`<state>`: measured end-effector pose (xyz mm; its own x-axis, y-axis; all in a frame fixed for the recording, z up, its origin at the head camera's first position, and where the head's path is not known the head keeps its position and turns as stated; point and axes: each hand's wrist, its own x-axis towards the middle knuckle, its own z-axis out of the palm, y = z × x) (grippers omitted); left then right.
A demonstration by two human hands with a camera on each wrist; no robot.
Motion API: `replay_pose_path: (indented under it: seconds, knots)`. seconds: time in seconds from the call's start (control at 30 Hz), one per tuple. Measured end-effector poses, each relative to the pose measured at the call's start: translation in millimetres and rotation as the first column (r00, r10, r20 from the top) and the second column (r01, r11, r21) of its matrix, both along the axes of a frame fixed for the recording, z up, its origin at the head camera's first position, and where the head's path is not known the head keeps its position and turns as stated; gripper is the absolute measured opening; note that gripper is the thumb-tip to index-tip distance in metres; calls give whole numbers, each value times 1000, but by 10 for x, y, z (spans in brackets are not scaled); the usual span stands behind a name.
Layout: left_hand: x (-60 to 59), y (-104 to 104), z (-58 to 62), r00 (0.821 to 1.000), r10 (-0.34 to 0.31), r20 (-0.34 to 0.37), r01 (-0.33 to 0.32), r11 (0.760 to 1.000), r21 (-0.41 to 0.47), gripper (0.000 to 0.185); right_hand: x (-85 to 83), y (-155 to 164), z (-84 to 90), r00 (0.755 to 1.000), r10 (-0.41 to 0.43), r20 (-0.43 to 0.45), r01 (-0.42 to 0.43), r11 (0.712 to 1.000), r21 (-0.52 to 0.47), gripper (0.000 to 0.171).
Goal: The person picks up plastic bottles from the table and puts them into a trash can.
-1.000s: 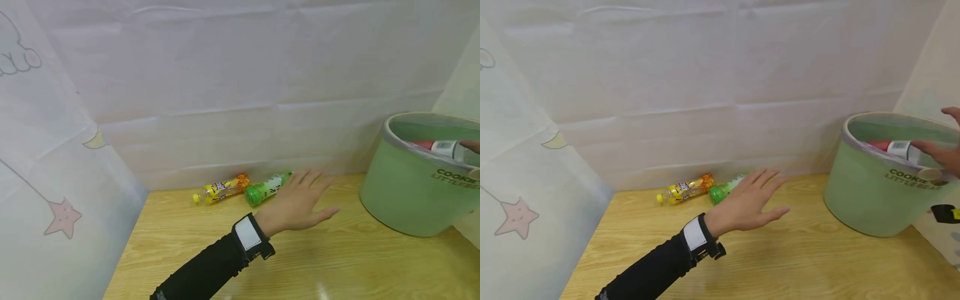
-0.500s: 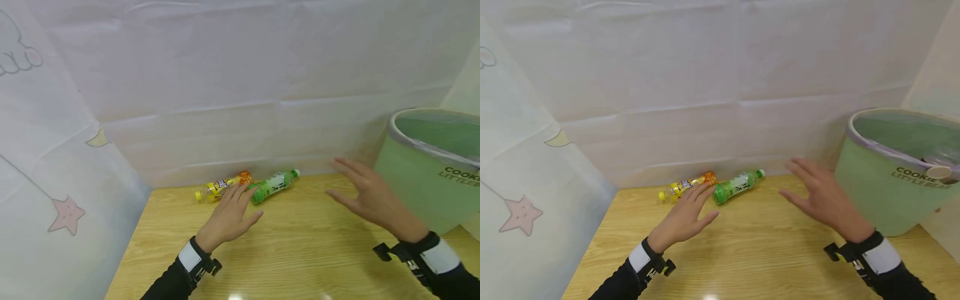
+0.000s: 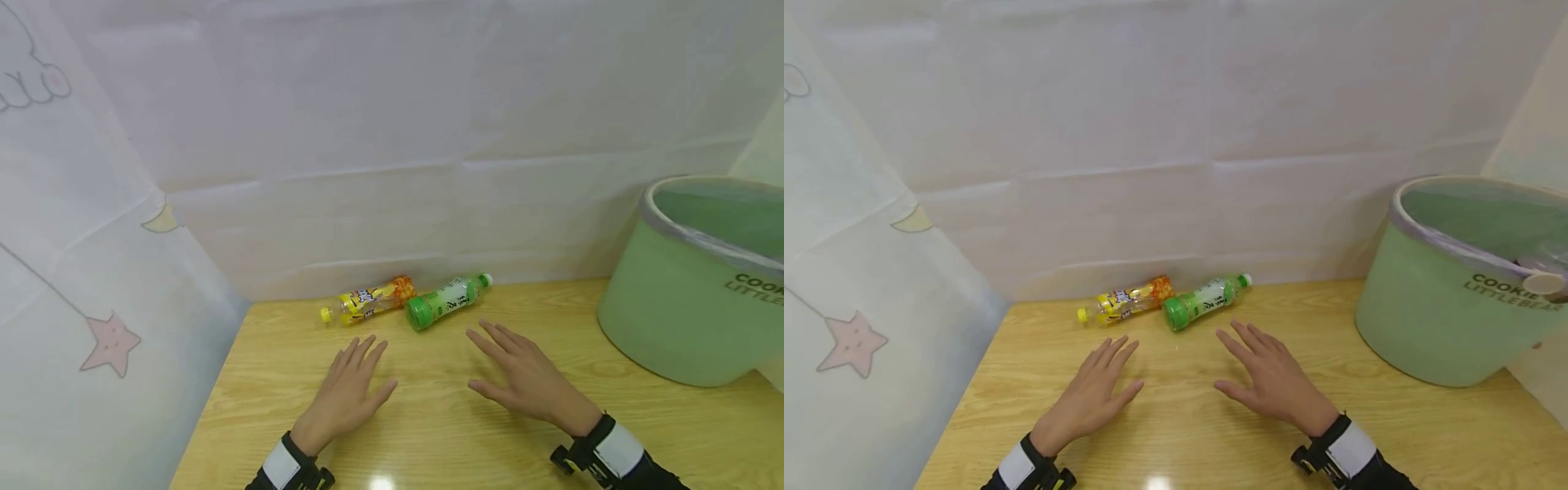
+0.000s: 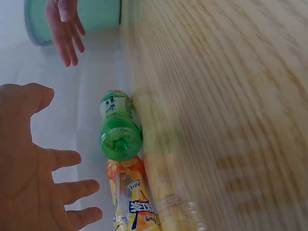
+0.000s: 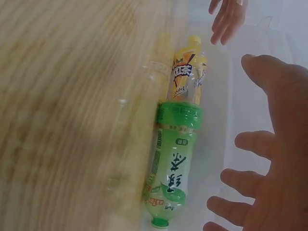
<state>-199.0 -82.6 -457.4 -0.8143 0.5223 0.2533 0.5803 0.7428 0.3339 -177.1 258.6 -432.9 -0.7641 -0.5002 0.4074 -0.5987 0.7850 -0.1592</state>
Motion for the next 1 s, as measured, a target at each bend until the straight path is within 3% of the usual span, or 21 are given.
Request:
replay_pose_path:
  seconds: [0.2, 0.4, 0.63, 0.8, 1.0]
  knots:
    - [-79, -54, 0, 999, 31, 11, -31, 999, -17, 70, 22, -4, -55, 1000, -3, 12, 3, 1000, -8, 76]
    - [-278, -91, 34, 997, 74, -12, -74, 997, -14, 72, 30, -38, -83, 999, 9, 46, -9, 1000, -17, 75]
    - [-665, -121, 25, 992, 122, -24, -122, 992, -10, 75, 69, -89, -62, 998, 11, 65, -9, 999, -40, 76]
    - [-968, -135, -2, 981, 181, -76, -184, 983, -28, 79, 79, -121, -19, 997, 23, 72, -19, 998, -52, 78]
    - [-1226, -111, -53, 967, 248, -63, -250, 968, -35, 80, 67, -119, 7, 995, 7, 96, -3, 999, -42, 80]
